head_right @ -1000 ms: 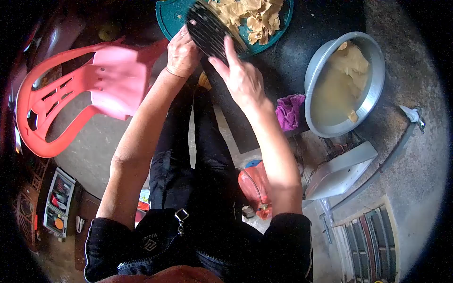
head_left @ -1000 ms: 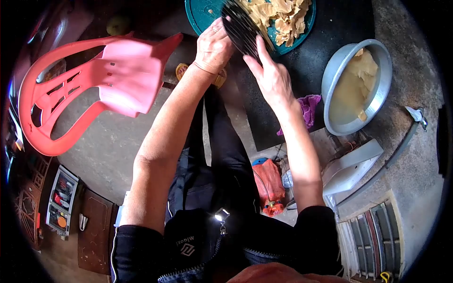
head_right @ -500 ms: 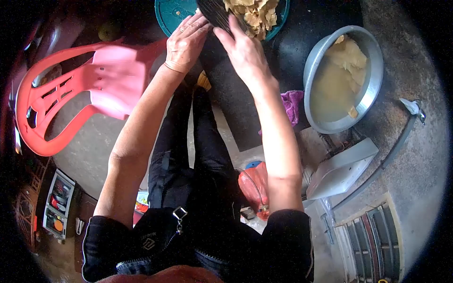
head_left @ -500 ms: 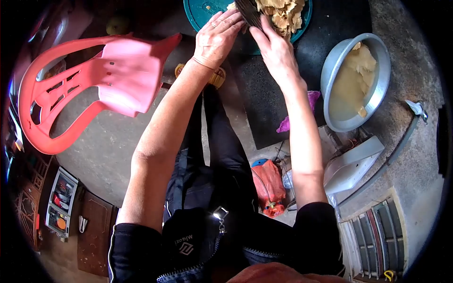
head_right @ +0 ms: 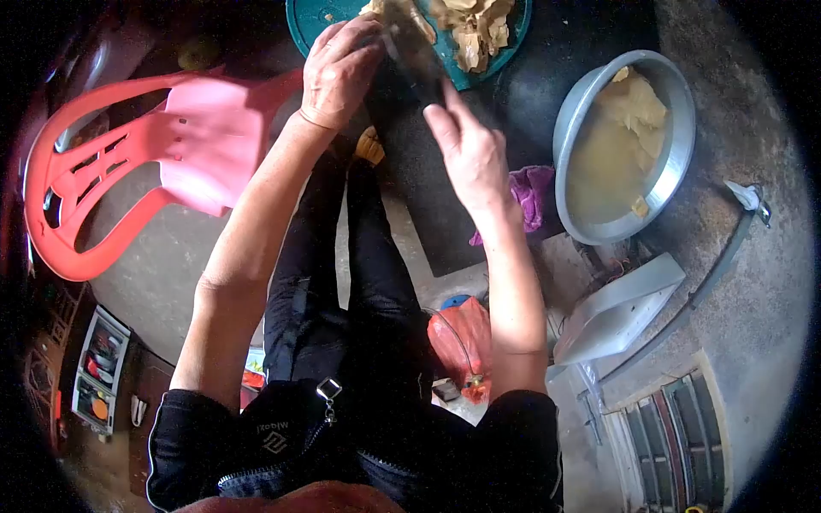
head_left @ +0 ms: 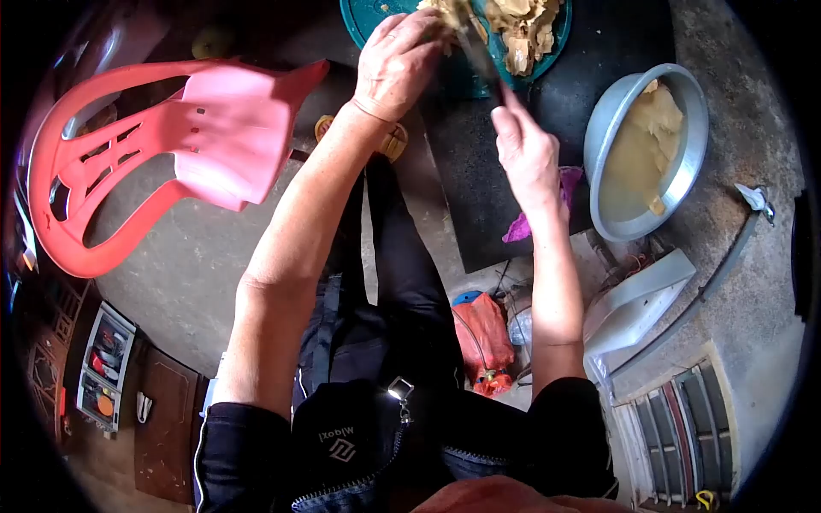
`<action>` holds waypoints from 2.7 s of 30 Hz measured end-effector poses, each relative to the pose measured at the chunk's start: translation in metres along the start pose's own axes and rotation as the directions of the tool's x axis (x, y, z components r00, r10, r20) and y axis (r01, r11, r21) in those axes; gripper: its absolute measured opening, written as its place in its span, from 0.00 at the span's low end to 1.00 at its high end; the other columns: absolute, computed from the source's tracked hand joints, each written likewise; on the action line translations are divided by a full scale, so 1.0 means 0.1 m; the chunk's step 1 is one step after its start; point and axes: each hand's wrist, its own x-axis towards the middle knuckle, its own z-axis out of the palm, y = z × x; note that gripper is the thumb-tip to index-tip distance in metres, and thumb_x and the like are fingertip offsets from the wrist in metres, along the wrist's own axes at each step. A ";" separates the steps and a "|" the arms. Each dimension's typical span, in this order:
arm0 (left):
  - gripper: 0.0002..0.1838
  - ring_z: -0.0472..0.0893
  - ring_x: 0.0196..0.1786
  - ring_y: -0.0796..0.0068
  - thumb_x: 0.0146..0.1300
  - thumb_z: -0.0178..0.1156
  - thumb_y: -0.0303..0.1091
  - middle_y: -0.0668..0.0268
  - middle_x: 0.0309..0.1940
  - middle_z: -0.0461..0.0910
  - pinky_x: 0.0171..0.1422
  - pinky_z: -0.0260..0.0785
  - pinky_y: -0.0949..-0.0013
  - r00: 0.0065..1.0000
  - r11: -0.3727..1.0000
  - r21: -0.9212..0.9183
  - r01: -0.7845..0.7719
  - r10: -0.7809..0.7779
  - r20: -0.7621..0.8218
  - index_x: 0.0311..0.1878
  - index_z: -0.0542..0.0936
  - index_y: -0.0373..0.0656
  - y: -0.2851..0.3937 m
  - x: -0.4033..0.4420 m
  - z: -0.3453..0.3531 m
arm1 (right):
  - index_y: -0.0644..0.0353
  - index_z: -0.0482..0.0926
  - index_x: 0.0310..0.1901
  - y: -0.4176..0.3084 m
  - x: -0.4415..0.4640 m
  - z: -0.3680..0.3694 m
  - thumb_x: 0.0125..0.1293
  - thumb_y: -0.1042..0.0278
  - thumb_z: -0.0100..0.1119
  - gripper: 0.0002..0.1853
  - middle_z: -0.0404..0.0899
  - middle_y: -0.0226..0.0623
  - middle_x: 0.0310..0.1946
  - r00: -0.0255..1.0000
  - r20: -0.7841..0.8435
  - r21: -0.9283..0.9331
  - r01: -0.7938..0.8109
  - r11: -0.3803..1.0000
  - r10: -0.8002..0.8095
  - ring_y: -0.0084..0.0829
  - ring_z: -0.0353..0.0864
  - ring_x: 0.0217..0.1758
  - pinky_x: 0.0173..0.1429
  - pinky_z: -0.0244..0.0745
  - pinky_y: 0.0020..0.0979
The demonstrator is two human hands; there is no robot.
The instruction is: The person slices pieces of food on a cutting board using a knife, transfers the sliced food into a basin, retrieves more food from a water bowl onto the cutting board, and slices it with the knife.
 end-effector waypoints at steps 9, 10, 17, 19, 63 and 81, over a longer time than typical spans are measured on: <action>0.13 0.77 0.61 0.66 0.48 0.63 0.27 0.63 0.55 0.79 0.66 0.69 0.62 0.998 0.999 0.047 0.019 -0.022 0.054 0.40 0.83 0.42 -0.06 -0.09 0.07 | 0.55 0.70 0.66 0.07 -0.02 0.00 0.69 0.51 0.59 0.28 0.78 0.53 0.18 0.955 -0.029 -0.234 0.282 0.930 -0.296 0.52 0.83 0.25 0.26 0.75 0.44; 0.12 0.77 0.61 0.69 0.50 0.62 0.29 0.67 0.55 0.79 0.67 0.68 0.63 0.998 0.997 0.075 0.023 -0.027 0.062 0.40 0.83 0.44 -0.06 -0.10 0.09 | 0.56 0.69 0.66 0.06 0.00 0.00 0.69 0.52 0.59 0.28 0.77 0.53 0.18 0.969 0.018 -0.261 0.243 0.934 -0.247 0.52 0.83 0.24 0.26 0.74 0.44; 0.17 0.77 0.61 0.64 0.48 0.65 0.29 0.65 0.51 0.82 0.70 0.65 0.60 0.993 0.997 0.070 0.022 -0.030 0.117 0.45 0.83 0.45 -0.04 -0.08 0.08 | 0.59 0.67 0.68 -0.03 0.41 0.02 0.71 0.51 0.57 0.30 0.74 0.51 0.14 0.972 0.150 -0.227 0.211 0.951 -0.180 0.47 0.81 0.19 0.25 0.74 0.43; 0.16 0.78 0.60 0.64 0.47 0.65 0.28 0.66 0.49 0.83 0.70 0.65 0.60 0.992 0.998 0.060 0.014 -0.021 0.122 0.43 0.84 0.45 -0.04 -0.11 0.08 | 0.60 0.66 0.68 0.03 0.59 0.13 0.71 0.48 0.55 0.32 0.74 0.48 0.12 0.951 0.139 -0.231 0.301 0.925 -0.274 0.42 0.80 0.17 0.23 0.76 0.40; 0.12 0.80 0.54 0.66 0.47 0.60 0.29 0.66 0.43 0.82 0.69 0.65 0.60 0.990 0.996 0.085 0.025 -0.037 0.134 0.38 0.83 0.44 -0.10 -0.20 0.14 | 0.60 0.65 0.68 -0.01 0.76 0.23 0.71 0.47 0.55 0.32 0.77 0.49 0.15 0.923 0.193 -0.277 0.378 0.883 -0.334 0.45 0.84 0.21 0.26 0.79 0.40; 0.12 0.81 0.55 0.62 0.54 0.65 0.27 0.59 0.47 0.83 0.69 0.66 0.58 0.992 0.991 0.101 0.086 -0.094 0.080 0.43 0.83 0.42 -0.03 -0.05 0.10 | 0.62 0.76 0.53 -0.18 1.24 0.22 0.73 0.47 0.51 0.24 0.74 0.42 0.16 0.917 0.076 -0.289 0.396 0.872 -0.391 0.40 0.77 0.20 0.27 0.75 0.40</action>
